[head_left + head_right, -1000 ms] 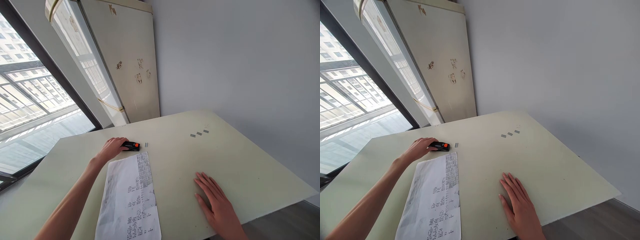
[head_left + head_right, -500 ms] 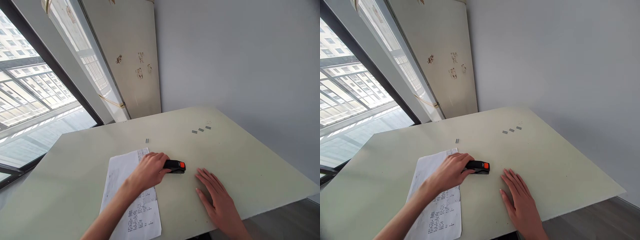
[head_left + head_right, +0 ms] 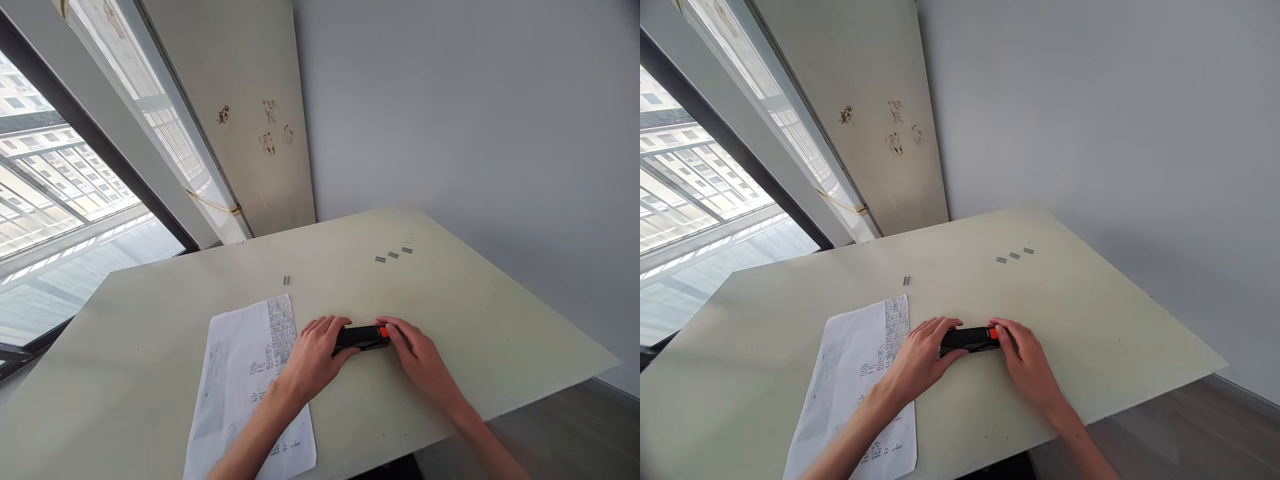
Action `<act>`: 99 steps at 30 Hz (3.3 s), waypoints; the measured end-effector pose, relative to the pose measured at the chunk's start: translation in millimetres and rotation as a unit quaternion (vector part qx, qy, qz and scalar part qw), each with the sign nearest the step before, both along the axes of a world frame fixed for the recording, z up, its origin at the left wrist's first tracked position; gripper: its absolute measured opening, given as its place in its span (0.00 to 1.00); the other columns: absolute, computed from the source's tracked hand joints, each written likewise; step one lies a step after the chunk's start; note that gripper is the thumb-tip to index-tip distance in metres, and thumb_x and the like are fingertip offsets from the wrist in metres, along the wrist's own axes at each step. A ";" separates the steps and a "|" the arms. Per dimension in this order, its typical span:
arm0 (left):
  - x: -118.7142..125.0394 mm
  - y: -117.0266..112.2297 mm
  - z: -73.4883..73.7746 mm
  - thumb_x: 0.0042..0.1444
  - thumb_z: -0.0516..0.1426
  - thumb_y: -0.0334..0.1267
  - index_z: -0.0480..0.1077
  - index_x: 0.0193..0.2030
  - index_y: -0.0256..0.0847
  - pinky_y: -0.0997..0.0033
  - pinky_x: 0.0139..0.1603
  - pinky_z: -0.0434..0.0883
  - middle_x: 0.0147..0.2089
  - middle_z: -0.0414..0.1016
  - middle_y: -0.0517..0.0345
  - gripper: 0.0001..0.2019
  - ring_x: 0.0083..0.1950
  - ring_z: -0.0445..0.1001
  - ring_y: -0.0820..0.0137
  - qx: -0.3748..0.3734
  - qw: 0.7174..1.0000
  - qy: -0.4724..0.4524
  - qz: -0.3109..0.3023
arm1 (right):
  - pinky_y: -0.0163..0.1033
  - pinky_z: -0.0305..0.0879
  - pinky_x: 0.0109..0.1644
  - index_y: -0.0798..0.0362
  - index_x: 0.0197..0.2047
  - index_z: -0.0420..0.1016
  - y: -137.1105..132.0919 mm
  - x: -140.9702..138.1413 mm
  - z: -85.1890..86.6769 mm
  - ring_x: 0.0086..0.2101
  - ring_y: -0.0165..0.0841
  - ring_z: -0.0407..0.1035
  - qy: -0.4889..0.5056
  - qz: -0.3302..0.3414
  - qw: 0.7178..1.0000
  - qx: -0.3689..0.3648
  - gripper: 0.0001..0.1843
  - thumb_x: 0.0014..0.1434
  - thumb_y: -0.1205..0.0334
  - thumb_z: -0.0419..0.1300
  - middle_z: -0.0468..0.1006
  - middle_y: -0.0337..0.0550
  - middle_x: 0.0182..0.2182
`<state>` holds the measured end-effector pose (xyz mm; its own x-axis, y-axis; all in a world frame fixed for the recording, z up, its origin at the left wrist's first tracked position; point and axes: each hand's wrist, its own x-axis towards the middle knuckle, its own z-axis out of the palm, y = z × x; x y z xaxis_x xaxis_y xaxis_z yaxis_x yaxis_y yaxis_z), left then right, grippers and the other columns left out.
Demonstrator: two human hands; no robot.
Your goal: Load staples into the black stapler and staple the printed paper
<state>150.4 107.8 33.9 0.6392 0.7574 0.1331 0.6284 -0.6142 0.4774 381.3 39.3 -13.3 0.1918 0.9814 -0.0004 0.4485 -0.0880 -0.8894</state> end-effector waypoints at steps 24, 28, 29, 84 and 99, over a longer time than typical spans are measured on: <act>-34.7 -5.9 -21.8 0.68 0.62 0.40 0.75 0.46 0.46 0.62 0.45 0.74 0.45 0.80 0.58 0.04 0.44 0.78 0.63 0.028 0.997 -0.064 0.036 | 0.54 0.67 0.64 0.41 0.55 0.79 0.6 -6.5 -9.9 0.57 0.45 0.71 -0.023 -0.016 1.000 0.011 0.25 0.75 0.40 0.45 0.81 0.45 0.56; -43.3 -7.5 -20.0 0.71 0.58 0.41 0.74 0.48 0.46 0.62 0.45 0.74 0.46 0.80 0.58 0.04 0.44 0.77 0.63 0.045 0.997 -0.049 0.027 | 0.58 0.68 0.63 0.37 0.58 0.76 -3.9 -7.6 -10.1 0.60 0.48 0.68 -0.066 0.022 0.997 0.018 0.21 0.71 0.39 0.54 0.79 0.43 0.58; -46.9 -7.8 -19.7 0.72 0.58 0.41 0.74 0.48 0.46 0.62 0.44 0.74 0.46 0.80 0.57 0.05 0.44 0.77 0.63 0.048 0.997 -0.045 0.028 | 0.59 0.68 0.63 0.36 0.59 0.76 -4.2 -8.2 -10.6 0.60 0.49 0.68 -0.081 0.029 0.996 0.024 0.21 0.69 0.39 0.58 0.79 0.42 0.58; -92.5 -13.5 -11.6 0.71 0.57 0.45 0.77 0.52 0.49 0.63 0.44 0.79 0.44 0.82 0.57 0.10 0.42 0.82 0.65 -0.088 0.969 -0.164 0.161 | 0.58 0.69 0.61 0.36 0.58 0.75 -2.7 -10.6 -9.2 0.58 0.48 0.70 -0.113 0.025 0.992 0.045 0.20 0.67 0.39 0.62 0.80 0.42 0.55; -124.9 -37.8 -27.3 0.71 0.58 0.45 0.76 0.56 0.51 0.55 0.53 0.76 0.52 0.79 0.54 0.10 0.52 0.79 0.59 0.133 0.981 -0.022 0.143 | 0.59 0.72 0.57 0.35 0.58 0.74 -4.9 -11.1 -9.1 0.57 0.49 0.70 -0.113 0.020 0.993 0.036 0.20 0.67 0.40 0.61 0.79 0.42 0.57</act>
<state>25.5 70.0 6.6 0.3952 0.8395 0.3730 0.7754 -0.5226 0.3546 370.2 34.4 -22.4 0.1393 0.9842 0.1091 0.6394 -0.0052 -0.7688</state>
